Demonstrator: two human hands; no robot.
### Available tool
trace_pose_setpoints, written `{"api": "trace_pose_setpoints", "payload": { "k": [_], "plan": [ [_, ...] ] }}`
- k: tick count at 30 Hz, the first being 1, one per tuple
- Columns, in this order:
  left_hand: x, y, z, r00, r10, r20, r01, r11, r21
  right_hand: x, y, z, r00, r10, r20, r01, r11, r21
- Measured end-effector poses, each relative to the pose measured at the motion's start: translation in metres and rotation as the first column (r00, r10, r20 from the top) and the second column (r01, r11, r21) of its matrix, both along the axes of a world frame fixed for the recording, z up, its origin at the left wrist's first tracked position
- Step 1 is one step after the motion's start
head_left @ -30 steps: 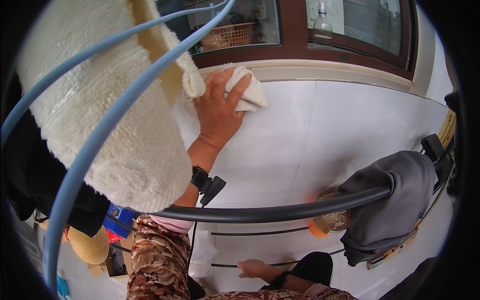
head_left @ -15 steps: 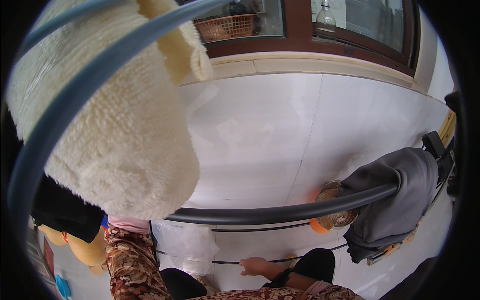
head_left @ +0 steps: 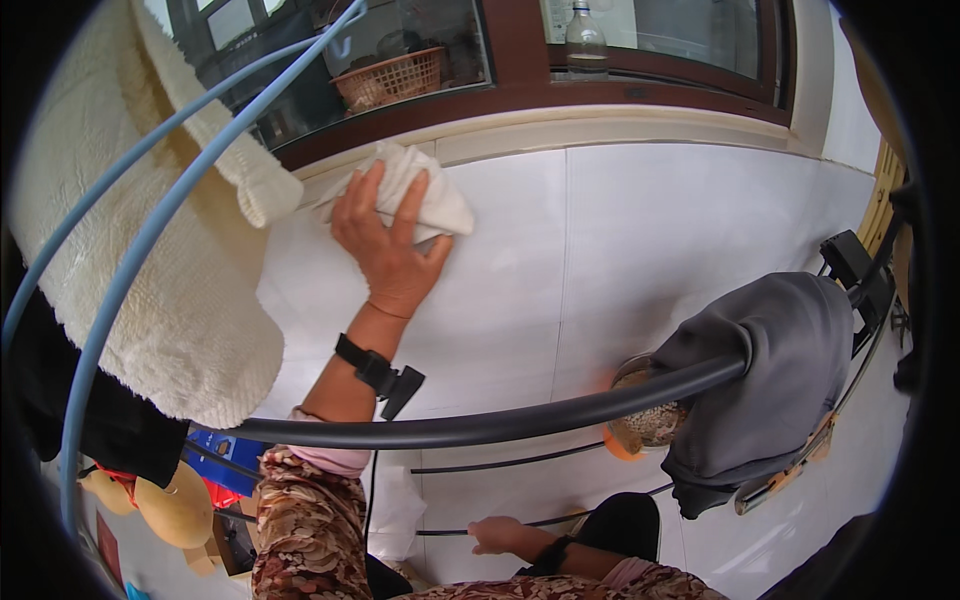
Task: The person kneels on the floor and wipes the metal bars of a clothes rack with a white cloth. They clean the horizontal bars, vertical supports, and the area around hanging gourds and clothes.
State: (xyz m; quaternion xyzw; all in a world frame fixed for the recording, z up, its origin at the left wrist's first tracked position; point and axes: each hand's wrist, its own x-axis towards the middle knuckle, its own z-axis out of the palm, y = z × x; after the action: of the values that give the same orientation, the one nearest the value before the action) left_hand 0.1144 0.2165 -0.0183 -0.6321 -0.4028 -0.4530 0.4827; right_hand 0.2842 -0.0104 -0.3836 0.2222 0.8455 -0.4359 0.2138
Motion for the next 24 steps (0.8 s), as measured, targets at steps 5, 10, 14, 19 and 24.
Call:
{"api": "trace_pose_setpoints", "payload": {
  "k": [5,10,14,19,24],
  "plan": [
    [0.037,0.003,0.013,0.999,-0.054,0.001,0.054,0.998,-0.021,-0.006,-0.005,0.020,1.000,0.008,-0.022,-0.008,1.000,0.023],
    [0.036,0.004,0.006,0.993,-0.072,-0.092,0.073,0.997,0.008,-0.006,-0.005,0.018,0.999,0.017,-0.028,-0.016,0.999,0.027],
    [0.017,0.004,-0.003,0.974,-0.117,-0.194,0.115,0.993,-0.022,-0.005,-0.002,0.006,1.000,0.009,-0.021,-0.009,1.000,0.018],
    [-0.036,-0.011,-0.033,0.963,-0.084,-0.258,0.067,0.995,-0.074,0.000,0.004,-0.010,1.000,0.007,0.001,-0.007,1.000,0.000],
    [-0.106,-0.033,-0.053,0.988,0.128,-0.083,-0.135,0.986,-0.094,0.001,0.012,-0.012,1.000,0.011,-0.008,-0.011,1.000,-0.022]
  ]
}}
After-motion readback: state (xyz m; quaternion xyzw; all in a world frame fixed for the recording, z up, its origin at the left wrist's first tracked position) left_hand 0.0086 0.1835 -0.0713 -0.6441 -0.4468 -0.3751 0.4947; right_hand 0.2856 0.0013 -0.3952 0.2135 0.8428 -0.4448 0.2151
